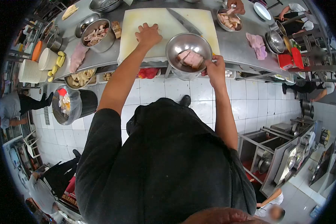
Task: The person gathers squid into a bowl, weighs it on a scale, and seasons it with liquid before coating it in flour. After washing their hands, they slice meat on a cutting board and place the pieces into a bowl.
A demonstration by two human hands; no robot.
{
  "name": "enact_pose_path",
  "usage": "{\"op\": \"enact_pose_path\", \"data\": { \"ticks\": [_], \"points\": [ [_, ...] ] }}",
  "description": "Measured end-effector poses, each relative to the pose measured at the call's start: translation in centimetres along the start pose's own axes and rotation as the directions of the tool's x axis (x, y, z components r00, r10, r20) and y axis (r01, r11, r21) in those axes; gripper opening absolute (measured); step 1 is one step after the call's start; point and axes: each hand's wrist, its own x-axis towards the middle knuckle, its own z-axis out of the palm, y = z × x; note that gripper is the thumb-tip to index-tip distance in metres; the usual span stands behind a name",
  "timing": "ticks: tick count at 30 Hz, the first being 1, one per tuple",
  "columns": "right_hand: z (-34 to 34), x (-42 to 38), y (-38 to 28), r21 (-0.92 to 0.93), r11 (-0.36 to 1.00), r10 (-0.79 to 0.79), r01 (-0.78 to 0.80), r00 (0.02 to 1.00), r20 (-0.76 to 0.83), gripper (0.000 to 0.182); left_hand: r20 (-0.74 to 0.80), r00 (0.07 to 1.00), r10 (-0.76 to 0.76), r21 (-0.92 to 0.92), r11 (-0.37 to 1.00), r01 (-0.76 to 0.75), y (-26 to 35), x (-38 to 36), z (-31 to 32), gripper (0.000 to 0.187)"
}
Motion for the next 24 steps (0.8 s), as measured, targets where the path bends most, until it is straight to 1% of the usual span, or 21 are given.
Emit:
{"op": "enact_pose_path", "data": {
  "ticks": [4,7,10,11,13,14,16,19,22,24],
  "points": [
    [0.2,0.1,0.1,-0.005,1.0,0.011,-0.011,1.0,0.003,0.028,-0.012,1.0,-0.028,-0.01,1.0,0.027,-0.8,1.1,0.8,0.047],
    [0.2,0.4,0.4,-0.005,0.999,0.034,-0.035,0.999,-0.004,0.028,0.031,0.998,-0.055,-0.114,0.992,0.058,-1.1,0.9,0.1,0.05],
    [0.6,0.6,0.1,-0.009,0.999,0.049,-0.049,0.999,-0.005,0.027,-0.138,0.99,0.029,-0.285,0.956,-0.067,-3.5,2.5,1.8,0.052],
    [0.8,0.6,-0.2,0.003,0.998,0.056,-0.056,0.998,-0.002,0.027,-0.109,0.993,0.038,-0.448,0.89,-0.083,-4.5,3.1,2.2,0.045],
    [1.0,0.3,-0.2,0.01,0.999,0.051,-0.051,0.999,0.002,0.027,-0.043,0.997,0.07,-0.735,0.674,-0.079,-5.3,3.3,1.8,0.031],
    [1.2,0.4,-0.1,0.008,0.999,0.037,-0.037,0.999,0.008,0.027,0.035,0.998,0.049,-0.789,0.614,-0.002,-5.6,3.4,1.6,0.031],
    [1.6,0.7,-0.2,0.004,1.0,0.022,-0.022,1.0,0.019,0.027,0.19,0.982,0.015,-0.863,0.479,0.16,-5.7,2.0,-1.0,0.032],
    [2.2,0.7,-0.5,-0.006,1.0,0.024,-0.024,0.999,0.026,0.028,0.209,0.978,-0.006,-0.938,0.281,0.202,-6.6,1.7,-1.8,0.034],
    [2.6,0.9,-1.0,-0.036,0.999,0.01,-0.009,0.999,0.039,0.029,0.271,0.956,0.114,-0.962,0.065,0.265,-8.4,2.1,-2.9,0.039],
    [2.7,1.4,-0.5,-0.054,0.999,-0.006,0.008,0.999,0.053,0.03,0.228,0.96,0.162,-0.973,0.018,0.229,-8.3,2.6,-4.0,0.04]
  ]
}}
